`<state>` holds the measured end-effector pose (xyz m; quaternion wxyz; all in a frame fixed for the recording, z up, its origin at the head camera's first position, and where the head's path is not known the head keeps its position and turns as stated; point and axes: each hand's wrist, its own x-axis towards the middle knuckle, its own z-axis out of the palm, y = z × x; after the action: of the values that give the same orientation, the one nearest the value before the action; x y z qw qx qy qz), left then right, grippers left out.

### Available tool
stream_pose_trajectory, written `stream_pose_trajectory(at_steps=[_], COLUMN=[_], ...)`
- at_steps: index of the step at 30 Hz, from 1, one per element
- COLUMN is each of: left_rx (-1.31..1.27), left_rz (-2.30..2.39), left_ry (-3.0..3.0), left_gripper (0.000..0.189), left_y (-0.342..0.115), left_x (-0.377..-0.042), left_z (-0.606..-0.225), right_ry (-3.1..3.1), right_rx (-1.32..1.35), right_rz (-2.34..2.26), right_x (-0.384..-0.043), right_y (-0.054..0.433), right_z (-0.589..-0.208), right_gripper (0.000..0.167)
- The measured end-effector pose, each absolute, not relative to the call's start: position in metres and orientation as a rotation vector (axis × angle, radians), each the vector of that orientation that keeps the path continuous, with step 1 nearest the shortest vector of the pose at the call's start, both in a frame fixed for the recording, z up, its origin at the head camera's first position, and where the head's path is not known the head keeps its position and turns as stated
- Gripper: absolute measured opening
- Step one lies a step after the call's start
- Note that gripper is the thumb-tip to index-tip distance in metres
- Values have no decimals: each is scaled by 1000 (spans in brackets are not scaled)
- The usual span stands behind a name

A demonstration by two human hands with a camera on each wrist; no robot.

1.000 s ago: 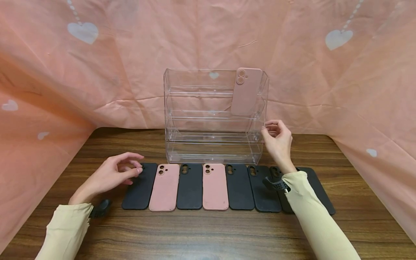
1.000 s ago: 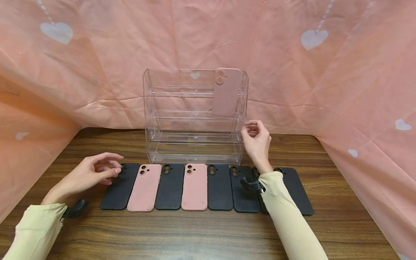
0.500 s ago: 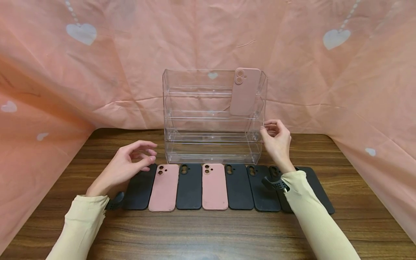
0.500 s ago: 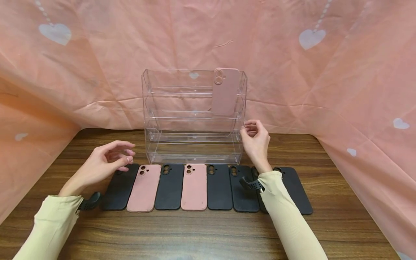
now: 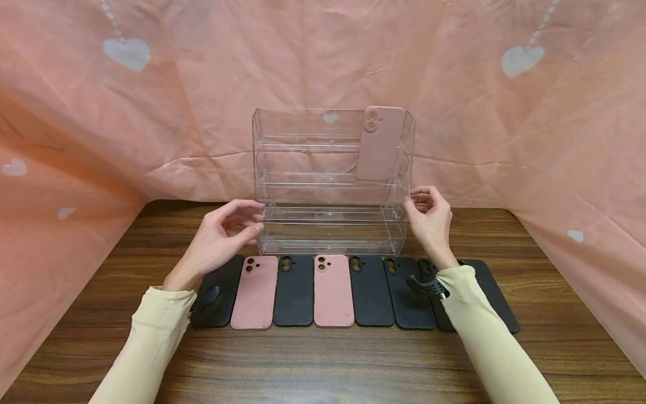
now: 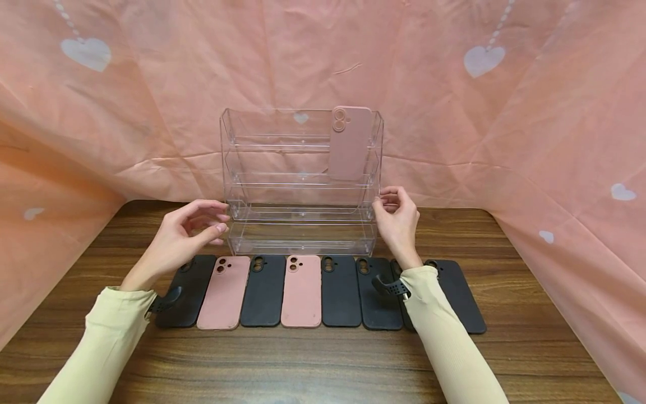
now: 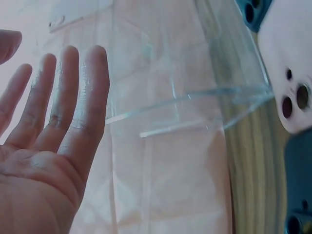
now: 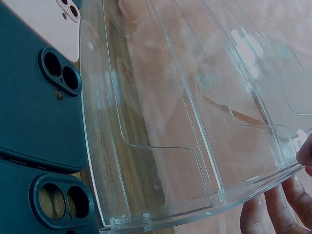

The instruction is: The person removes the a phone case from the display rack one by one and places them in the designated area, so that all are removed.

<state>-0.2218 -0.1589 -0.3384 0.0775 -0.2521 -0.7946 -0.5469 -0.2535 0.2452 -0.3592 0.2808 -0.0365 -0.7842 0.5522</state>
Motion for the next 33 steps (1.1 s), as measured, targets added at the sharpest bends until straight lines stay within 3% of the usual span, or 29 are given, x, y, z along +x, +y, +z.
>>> stream_pose_trajectory(at_steps=[33], left_rx=[-893], left_rz=[-1704], left_ry=[-2104], left_gripper=[33], left_y=[-48], left_x=[-268], left_z=[-293], right_ry=[-2100], right_rx=[-113], right_rz=[1415], right_x=[-254], right_y=[243], right_z=[-361], right_gripper=[19])
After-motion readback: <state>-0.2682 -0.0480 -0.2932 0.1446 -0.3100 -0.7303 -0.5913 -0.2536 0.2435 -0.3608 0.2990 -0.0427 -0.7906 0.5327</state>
